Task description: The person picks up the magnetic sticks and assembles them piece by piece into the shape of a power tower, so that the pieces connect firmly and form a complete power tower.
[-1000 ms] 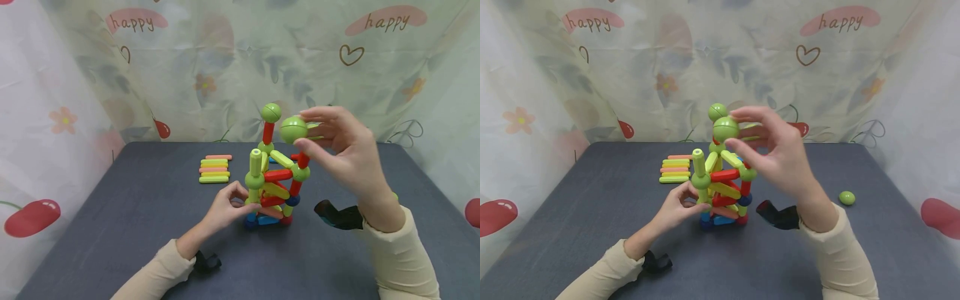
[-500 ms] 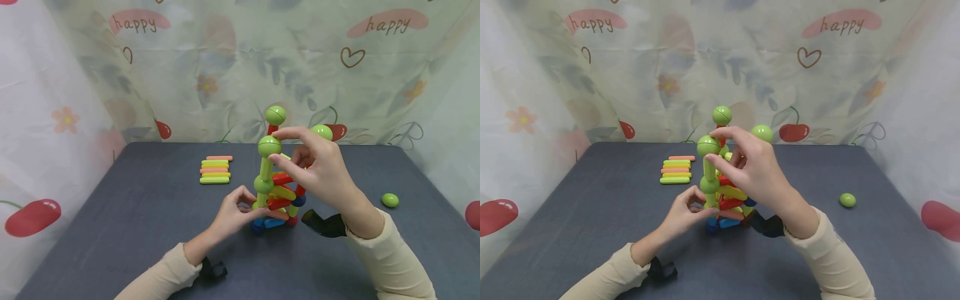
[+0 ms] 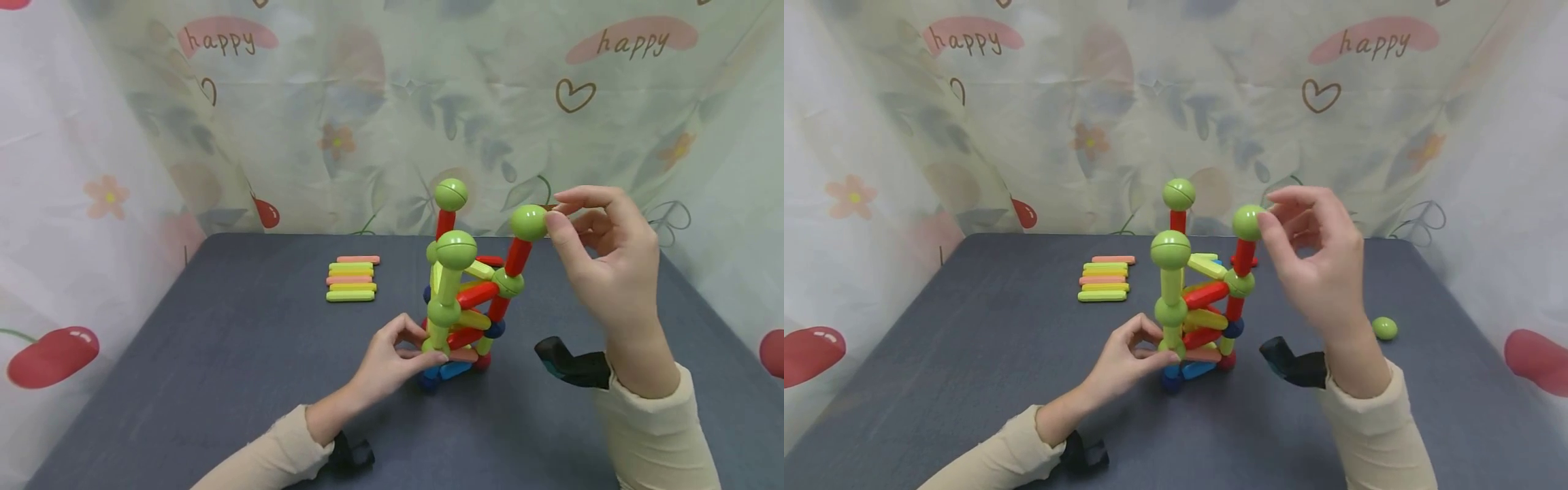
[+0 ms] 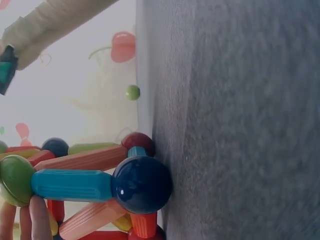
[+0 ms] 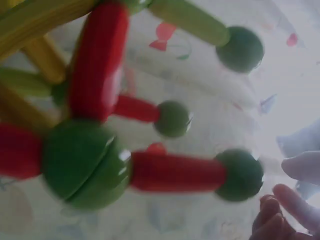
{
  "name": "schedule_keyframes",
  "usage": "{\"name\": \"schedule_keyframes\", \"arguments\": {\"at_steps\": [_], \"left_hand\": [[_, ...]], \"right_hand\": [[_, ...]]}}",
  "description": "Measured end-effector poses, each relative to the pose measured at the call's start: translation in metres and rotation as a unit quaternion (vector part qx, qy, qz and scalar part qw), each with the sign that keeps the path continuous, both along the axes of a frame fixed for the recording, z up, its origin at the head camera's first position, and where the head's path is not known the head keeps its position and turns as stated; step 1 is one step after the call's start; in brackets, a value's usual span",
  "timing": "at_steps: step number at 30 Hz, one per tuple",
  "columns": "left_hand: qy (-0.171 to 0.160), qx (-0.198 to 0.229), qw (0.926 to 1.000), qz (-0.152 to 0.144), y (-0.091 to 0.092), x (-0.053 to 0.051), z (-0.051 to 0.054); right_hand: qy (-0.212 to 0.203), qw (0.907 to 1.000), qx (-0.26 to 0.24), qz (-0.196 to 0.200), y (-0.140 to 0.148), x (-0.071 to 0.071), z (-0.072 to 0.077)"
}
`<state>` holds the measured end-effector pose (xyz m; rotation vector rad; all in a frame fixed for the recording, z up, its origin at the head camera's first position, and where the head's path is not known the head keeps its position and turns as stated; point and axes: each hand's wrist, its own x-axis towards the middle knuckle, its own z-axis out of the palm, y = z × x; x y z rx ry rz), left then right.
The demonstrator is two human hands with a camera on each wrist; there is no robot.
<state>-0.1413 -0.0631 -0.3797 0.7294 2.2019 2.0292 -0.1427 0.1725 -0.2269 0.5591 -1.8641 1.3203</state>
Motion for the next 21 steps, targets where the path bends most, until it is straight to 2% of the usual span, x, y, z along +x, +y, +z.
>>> {"name": "schedule_keyframes", "arguments": {"at_steps": [2,4,7,9,12,16,18,21], "left_hand": [[-0.008,0.006,0.9999,-0.013,0.001,0.002,0.0],[-0.013,0.01,0.9995,-0.027,0.003,0.003,0.001],[-0.025,0.014,0.9985,-0.047,0.004,0.005,0.002],[-0.033,0.017,0.9976,-0.059,0.004,0.006,0.003],[-0.045,0.018,0.9965,-0.069,0.005,0.007,0.004],[-0.048,0.003,0.9951,-0.086,0.002,0.005,0.005],[-0.041,-0.022,0.9936,-0.103,-0.004,-0.001,0.007],[-0.018,-0.081,0.9891,-0.121,-0.02,-0.017,0.013]], "right_hand": [[-0.051,0.9985,0.021,-0.009,0.01,-0.003,-0.006],[-0.105,0.9931,0.052,0.003,0.019,-0.005,-0.012],[-0.175,0.9764,0.12,0.04,0.031,-0.01,-0.022],[-0.203,0.9632,0.16,0.073,0.037,-0.013,-0.028],[-0.218,0.95,0.2,0.1,0.04,-0.016,-0.036],[-0.215,0.9479,0.209,0.107,0.039,-0.017,-0.041],[-0.216,0.9482,0.207,0.107,0.04,-0.017,-0.041],[-0.217,0.9482,0.205,0.11,0.04,-0.018,-0.042]]}}
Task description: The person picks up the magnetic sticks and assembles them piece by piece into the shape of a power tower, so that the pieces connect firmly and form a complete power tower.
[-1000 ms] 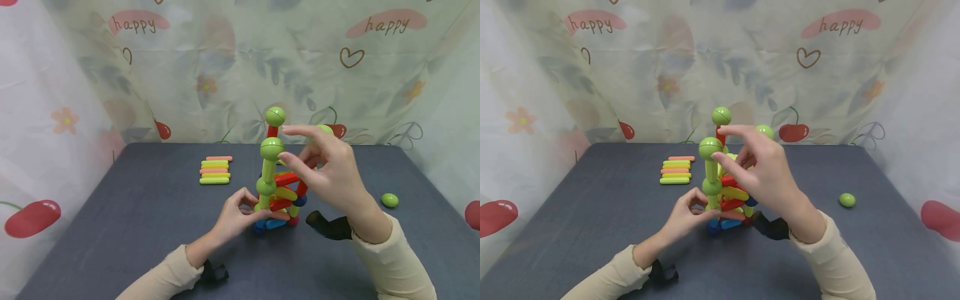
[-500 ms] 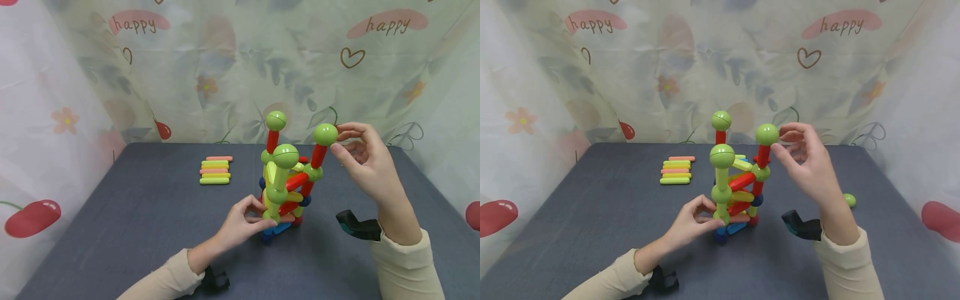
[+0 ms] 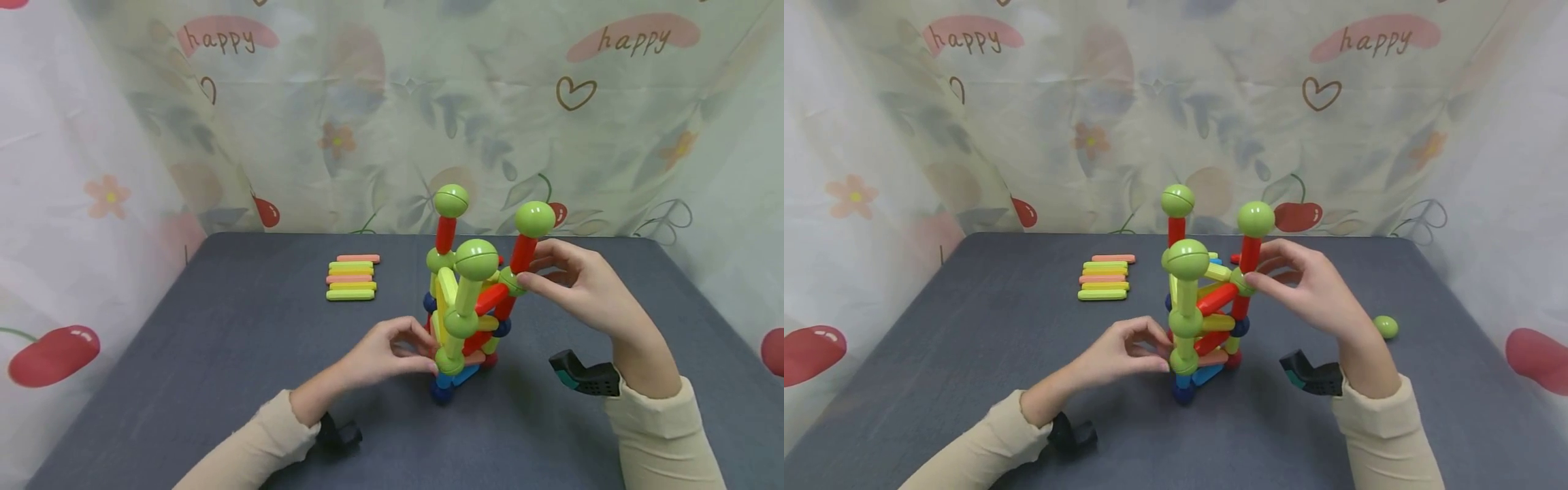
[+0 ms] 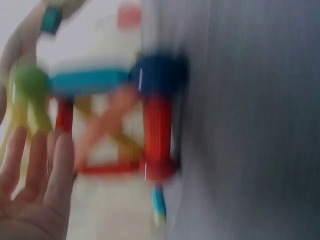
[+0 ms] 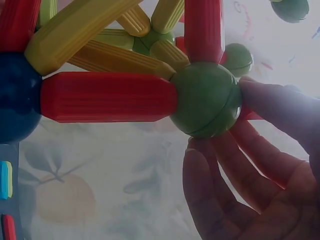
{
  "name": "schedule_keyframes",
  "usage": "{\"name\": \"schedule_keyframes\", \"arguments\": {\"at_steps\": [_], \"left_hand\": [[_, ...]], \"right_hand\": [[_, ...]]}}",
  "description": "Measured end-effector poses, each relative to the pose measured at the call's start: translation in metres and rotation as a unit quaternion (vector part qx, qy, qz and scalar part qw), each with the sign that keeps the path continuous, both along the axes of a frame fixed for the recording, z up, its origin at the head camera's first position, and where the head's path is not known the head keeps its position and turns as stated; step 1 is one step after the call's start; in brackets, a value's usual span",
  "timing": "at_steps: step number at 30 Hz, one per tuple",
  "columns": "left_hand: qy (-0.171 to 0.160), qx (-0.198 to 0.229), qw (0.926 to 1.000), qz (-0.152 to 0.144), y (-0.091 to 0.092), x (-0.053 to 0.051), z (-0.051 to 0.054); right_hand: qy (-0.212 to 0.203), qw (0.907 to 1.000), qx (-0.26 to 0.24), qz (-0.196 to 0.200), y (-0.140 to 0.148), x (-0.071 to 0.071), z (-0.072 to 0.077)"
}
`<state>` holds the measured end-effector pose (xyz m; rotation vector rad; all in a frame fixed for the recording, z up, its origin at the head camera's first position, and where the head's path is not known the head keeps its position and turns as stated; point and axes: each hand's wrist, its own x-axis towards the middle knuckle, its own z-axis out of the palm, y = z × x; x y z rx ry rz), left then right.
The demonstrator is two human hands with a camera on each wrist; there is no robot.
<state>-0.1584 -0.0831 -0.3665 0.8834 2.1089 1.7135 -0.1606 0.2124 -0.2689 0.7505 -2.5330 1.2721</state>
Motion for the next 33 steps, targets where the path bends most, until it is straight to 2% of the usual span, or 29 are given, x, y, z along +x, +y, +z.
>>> {"name": "schedule_keyframes", "arguments": {"at_steps": [1,3,6,9,12,16,22,27,28,29,30,31,33], "left_hand": [[0.009,-0.021,0.9997,0.0,-0.006,-0.007,0.002],[0.028,-0.062,0.9975,0.019,-0.02,-0.021,0.006],[0.055,-0.114,0.9892,0.073,-0.039,-0.044,0.008],[0.072,-0.174,0.9739,0.127,-0.056,-0.063,0.006],[0.091,-0.252,0.9495,0.163,-0.069,-0.076,0.003],[0.107,-0.338,0.918,0.179,-0.079,-0.087,-0.006],[0.111,-0.392,0.8962,0.175,-0.079,-0.096,-0.018],[0.104,-0.45,0.8707,0.168,-0.073,-0.098,-0.019],[0.105,-0.455,0.8684,0.167,-0.072,-0.097,-0.018],[0.108,-0.452,0.8694,0.167,-0.071,-0.096,-0.017],[0.109,-0.441,0.8749,0.169,-0.07,-0.095,-0.015],[0.109,-0.42,0.8845,0.172,-0.069,-0.094,-0.012],[0.114,-0.359,0.9092,0.179,-0.065,-0.088,-0.001]], "right_hand": [[0.001,1.0,-0.001,0.0,0.0,0.0,0.0],[0.003,1.0,-0.003,0.001,0.0,0.0,0.0],[0.006,0.9999,-0.009,0.002,0.0,0.0,-0.001],[0.006,0.9999,-0.016,0.002,0.0,0.0,-0.002],[0.005,0.9998,-0.021,0.005,0.0,0.0,-0.002],[0.003,0.9997,-0.021,0.006,0.0,0.0,-0.003],[-0.004,0.9999,-0.013,0.003,0.0,0.0,-0.003],[-0.006,0.9999,-0.011,0.002,0.0,-0.001,-0.003],[-0.007,0.9999,-0.011,0.002,0.0,-0.001,-0.003],[-0.009,0.9999,-0.012,0.002,0.0,-0.001,-0.003],[-0.009,0.9999,-0.012,0.002,0.0,-0.001,-0.003],[-0.01,0.9999,-0.012,0.003,0.0,-0.001,-0.004],[-0.011,0.9999,-0.011,0.002,0.001,-0.001,-0.004]]}}
